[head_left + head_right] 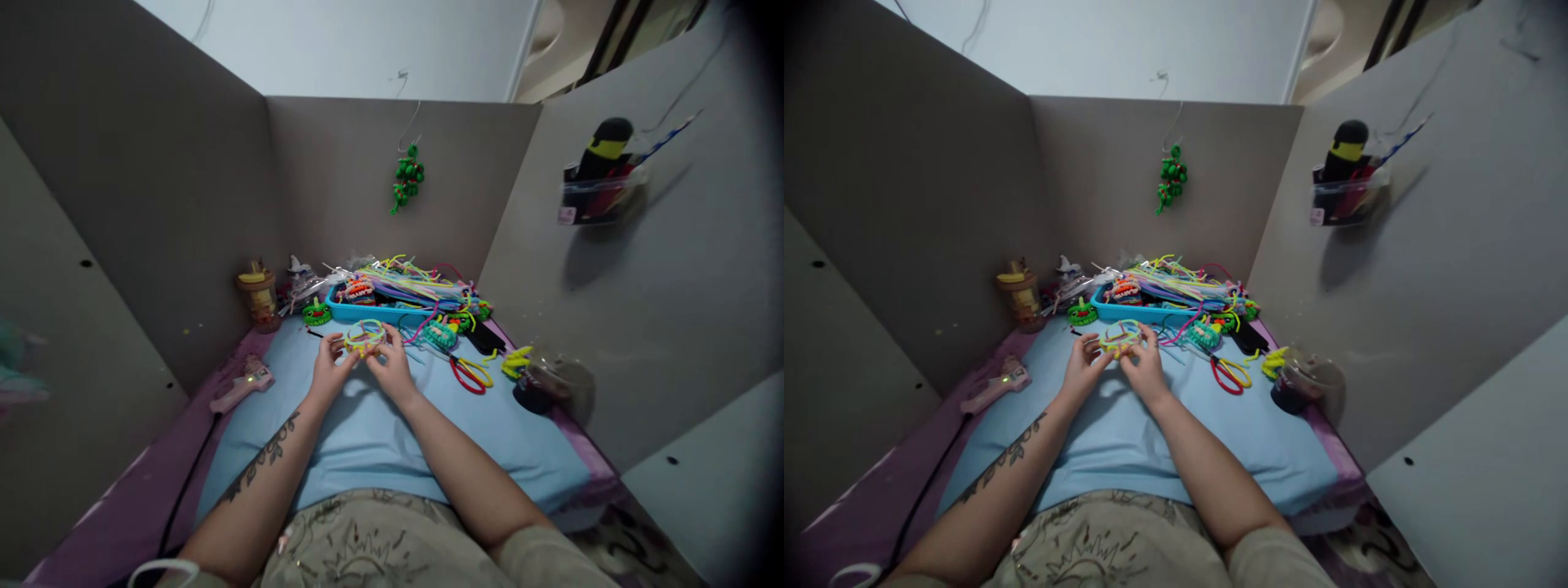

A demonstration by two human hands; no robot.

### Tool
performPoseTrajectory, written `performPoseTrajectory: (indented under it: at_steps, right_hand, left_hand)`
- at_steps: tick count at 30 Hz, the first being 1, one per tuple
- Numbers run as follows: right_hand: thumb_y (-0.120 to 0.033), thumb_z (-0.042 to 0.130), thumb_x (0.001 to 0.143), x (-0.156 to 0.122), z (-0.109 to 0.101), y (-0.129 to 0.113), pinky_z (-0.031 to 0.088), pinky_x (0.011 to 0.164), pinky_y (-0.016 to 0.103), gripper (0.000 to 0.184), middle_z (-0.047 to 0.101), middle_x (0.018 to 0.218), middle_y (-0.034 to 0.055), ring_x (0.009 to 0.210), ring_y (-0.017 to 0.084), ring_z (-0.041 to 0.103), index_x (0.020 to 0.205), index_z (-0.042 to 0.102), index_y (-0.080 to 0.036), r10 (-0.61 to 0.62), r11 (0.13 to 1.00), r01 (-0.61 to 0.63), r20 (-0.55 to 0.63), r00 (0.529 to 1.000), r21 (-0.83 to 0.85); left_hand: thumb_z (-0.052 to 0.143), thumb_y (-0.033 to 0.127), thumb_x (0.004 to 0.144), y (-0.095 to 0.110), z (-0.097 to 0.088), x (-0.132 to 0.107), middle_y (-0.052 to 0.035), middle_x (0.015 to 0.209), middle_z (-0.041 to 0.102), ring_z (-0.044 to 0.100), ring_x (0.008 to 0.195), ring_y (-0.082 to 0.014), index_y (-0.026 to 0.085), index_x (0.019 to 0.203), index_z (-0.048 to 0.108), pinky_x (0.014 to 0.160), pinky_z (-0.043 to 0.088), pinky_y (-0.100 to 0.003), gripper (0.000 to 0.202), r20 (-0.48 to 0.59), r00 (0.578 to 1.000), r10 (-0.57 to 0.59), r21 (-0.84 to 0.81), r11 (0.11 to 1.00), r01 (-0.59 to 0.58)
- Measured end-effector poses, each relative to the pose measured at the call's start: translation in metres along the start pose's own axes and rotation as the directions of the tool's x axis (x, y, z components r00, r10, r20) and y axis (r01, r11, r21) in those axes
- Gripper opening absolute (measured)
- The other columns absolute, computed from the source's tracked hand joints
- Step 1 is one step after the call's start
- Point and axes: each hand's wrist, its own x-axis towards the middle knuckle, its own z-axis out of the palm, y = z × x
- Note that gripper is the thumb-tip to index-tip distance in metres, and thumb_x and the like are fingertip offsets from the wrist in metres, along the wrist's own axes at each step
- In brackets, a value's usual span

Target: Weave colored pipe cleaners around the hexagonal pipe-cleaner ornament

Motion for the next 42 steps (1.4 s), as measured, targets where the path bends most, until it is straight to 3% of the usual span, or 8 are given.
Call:
performPoseTrajectory:
  at_steps: [3,8,13,19,25,28,34,42]
  right_hand:
    - [-0.023,0.058,0.076,-0.003,0.0,-0.002,0.031,0.107,0.04,0.009,0.035,0.139,0.0075,0.126,0.024,0.039,0.075,0.067,-0.02,-0.074,0.997,0.074,0.03,0.997,-0.005]
    - [-0.022,0.057,0.077,-0.006,0.002,-0.006,0.031,0.108,0.041,0.01,0.033,0.142,0.0061,0.13,0.024,0.035,0.078,0.067,-0.021,-0.135,0.99,0.137,0.11,0.985,-0.013]
    - [-0.023,0.058,0.076,-0.002,0.0,-0.006,0.032,0.107,0.039,0.009,0.035,0.139,0.0075,0.125,0.023,0.04,0.074,0.066,-0.02,-0.03,0.999,0.029,-0.026,0.999,-0.021]
    - [-0.023,0.059,0.074,0.001,-0.002,-0.001,0.031,0.107,0.038,0.008,0.037,0.137,0.0072,0.123,0.023,0.042,0.071,0.065,-0.02,0.046,0.999,-0.044,-0.045,0.998,0.03]
    - [-0.025,0.059,0.074,0.0,0.0,-0.001,0.031,0.107,0.038,0.009,0.038,0.136,0.0071,0.123,0.023,0.043,0.071,0.065,-0.02,0.044,0.999,-0.043,-0.042,0.998,0.031]
    - [-0.025,0.058,0.076,-0.001,0.0,-0.002,0.032,0.107,0.038,0.01,0.037,0.137,0.0071,0.122,0.023,0.043,0.071,0.065,-0.02,0.027,0.999,-0.025,-0.055,0.998,0.022]
    - [-0.023,0.057,0.077,-0.002,-0.001,-0.003,0.031,0.107,0.04,0.01,0.035,0.14,0.0044,0.124,0.023,0.041,0.075,0.067,-0.021,-0.027,1.0,0.027,-0.033,0.999,-0.01]
    - [-0.017,0.053,0.078,-0.002,0.0,-0.001,0.03,0.108,0.039,0.013,0.034,0.139,0.006,0.125,0.023,0.04,0.078,0.066,-0.02,-0.073,0.997,0.074,0.015,0.997,-0.033]
  left_hand:
    - [0.069,0.034,0.07,0.002,0.0,0.001,-0.0067,0.095,0.065,0.063,0.092,-0.0196,0.018,0.108,0.044,0.084,0.046,-0.035,0.049,0.011,1.0,-0.026,-0.065,0.998,0.027]
    - [0.071,0.03,0.067,0.006,0.001,-0.001,-0.003,0.087,0.064,0.063,0.087,-0.0197,0.019,0.111,0.045,0.081,0.047,-0.034,0.052,-0.051,0.999,0.003,0.009,1.0,-0.002]
    - [0.066,0.031,0.073,0.01,0.0,-0.004,-0.0056,0.098,0.062,0.061,0.096,-0.0193,0.02,0.113,0.045,0.09,0.043,-0.037,0.047,-0.125,0.982,0.139,0.125,0.984,-0.124]
    - [0.067,0.032,0.073,0.007,-0.002,-0.004,-0.0063,0.105,0.06,0.057,0.101,-0.0213,0.021,0.108,0.051,0.092,0.042,-0.039,0.04,-0.032,0.972,0.231,0.319,0.924,-0.21]
    - [0.069,0.033,0.072,0.006,-0.005,-0.009,-0.0081,0.105,0.054,0.051,0.102,-0.0234,0.021,0.099,0.058,0.091,0.04,-0.039,0.032,-0.076,0.888,0.453,0.531,0.773,-0.348]
    - [0.062,0.034,0.078,0.01,-0.005,-0.012,-0.0067,0.092,0.057,0.053,0.091,-0.0216,0.022,0.095,0.064,0.084,0.042,-0.035,0.02,0.028,0.903,0.43,0.619,0.701,-0.353]
    - [0.051,0.031,0.086,0.01,-0.002,-0.015,-0.0048,0.08,0.061,0.056,0.072,-0.017,0.021,0.093,0.065,0.069,0.044,-0.029,0.018,0.122,0.951,0.283,0.598,0.744,-0.298]
    - [0.048,0.021,0.085,0.017,0.007,-0.02,-0.0084,0.087,0.062,0.056,0.084,-0.022,0.022,0.092,0.065,0.075,0.044,-0.033,0.019,0.255,0.923,0.286,0.691,0.614,-0.381]
